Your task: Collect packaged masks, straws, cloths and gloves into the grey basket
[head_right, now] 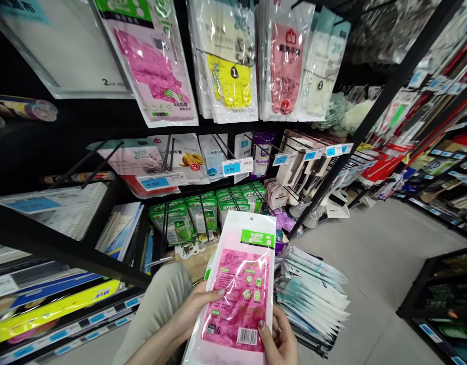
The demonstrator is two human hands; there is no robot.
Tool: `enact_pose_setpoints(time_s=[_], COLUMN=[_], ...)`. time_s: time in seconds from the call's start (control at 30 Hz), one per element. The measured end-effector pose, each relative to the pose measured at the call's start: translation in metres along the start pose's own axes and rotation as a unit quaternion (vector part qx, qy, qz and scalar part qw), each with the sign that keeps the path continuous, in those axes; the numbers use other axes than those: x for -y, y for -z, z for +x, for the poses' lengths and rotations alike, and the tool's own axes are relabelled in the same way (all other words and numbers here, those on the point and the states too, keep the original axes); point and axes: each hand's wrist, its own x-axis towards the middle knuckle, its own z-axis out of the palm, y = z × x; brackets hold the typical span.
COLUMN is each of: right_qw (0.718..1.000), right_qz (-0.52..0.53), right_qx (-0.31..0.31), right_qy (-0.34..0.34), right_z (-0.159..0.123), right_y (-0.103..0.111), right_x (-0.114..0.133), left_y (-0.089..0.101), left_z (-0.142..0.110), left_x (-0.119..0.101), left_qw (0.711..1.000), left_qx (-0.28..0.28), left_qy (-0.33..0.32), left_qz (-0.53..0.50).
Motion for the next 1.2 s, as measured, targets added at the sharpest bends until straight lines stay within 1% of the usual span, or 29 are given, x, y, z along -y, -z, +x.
enact_pose_setpoints(time_s=[0.23,0.33,0.4,0.47,0.5,0.53,0.57,0.6,0.63,0.67,0.7,0.73,0.77,0.8,0.83,0.87,0.9,0.93,1.0,1.03,1.1,1.2], right_qw=[0.999,1.0,1.0,0.997,0.992,0.981,0.959,0.919,0.856,0.776,0.695,0.635,0.587,0.547,0.513,0.495,0.486,0.482,0.48,0.479,0.487,0.505], right_qz=[0.026,0.017,-0.003,-0.059,-0.11,-0.171,-0.25,-0.331,-0.4,-0.452,-0.493,-0.542,-0.581,-0.621,-0.664,-0.707,-0.742,-0.766,-0.78,-0.779,-0.772,-0.758], right_qx=[-0.018,-0.007,0.013,0.048,0.063,0.073,0.064,0.011,-0.055,-0.101,-0.118,-0.091,-0.053,-0.019,0.002,0.028,0.073,0.125,0.223,0.255,0.278,0.286], right_qy=[-0.013,-0.011,-0.004,0.009,0.029,0.059,0.119,0.215,0.323,0.428,0.511,0.543,0.562,0.562,0.544,0.504,0.456,0.407,0.333,0.313,0.301,0.298], right_z=[-0.002,-0.004,-0.001,0.007,0.013,0.02,0.028,0.035,0.042,0.048,0.054,0.058,0.063,0.067,0.071,0.075,0.08,0.084,0.092,0.095,0.102,0.114], right_y=[-0.004,-0.003,0.001,0.007,0.011,0.015,0.019,0.022,0.024,0.024,0.022,0.019,0.014,0.009,0.003,-0.002,-0.007,-0.011,-0.015,-0.016,-0.013,-0.005], right_x=[-0.002,-0.009,-0.01,0.001,0.013,0.031,0.055,0.083,0.115,0.149,0.183,0.215,0.243,0.267,0.285,0.297,0.302,0.302,0.289,0.277,0.251,0.213], left_y=[-0.002,0.002,0.004,0.005,0.004,0.001,-0.002,-0.006,-0.012,-0.018,-0.024,-0.031,-0.037,-0.043,-0.049,-0.055,-0.059,-0.063,-0.066,-0.065,-0.058,-0.039], left_z=[-0.002,-0.002,-0.002,0.001,0.003,0.006,0.011,0.016,0.022,0.028,0.034,0.039,0.044,0.049,0.053,0.056,0.059,0.062,0.067,0.07,0.074,0.078], left_x=[-0.002,0.001,0.002,0.001,-0.001,-0.004,-0.008,-0.012,-0.017,-0.021,-0.025,-0.029,-0.032,-0.034,-0.035,-0.035,-0.034,-0.031,-0.023,-0.018,-0.008,0.003], left_qw=[1.0,1.0,0.999,0.997,0.995,0.992,0.987,0.981,0.973,0.964,0.956,0.947,0.939,0.931,0.923,0.916,0.91,0.904,0.892,0.884,0.867,0.842], left_qx=[0.006,-0.011,-0.005,0.023,0.041,0.057,0.07,0.081,0.091,0.1,0.11,0.12,0.13,0.139,0.146,0.151,0.154,0.157,0.16,0.159,0.152,0.115], left_qy=[0.0,0.0,-0.015,-0.039,-0.052,-0.064,-0.076,-0.089,-0.105,-0.122,-0.137,-0.15,-0.162,-0.172,-0.183,-0.195,-0.208,-0.221,-0.238,-0.246,-0.257,-0.254], left_qz=[0.005,0.014,0.032,0.058,0.075,0.097,0.124,0.153,0.184,0.212,0.235,0.256,0.274,0.291,0.305,0.315,0.324,0.33,0.349,0.363,0.4,0.462])
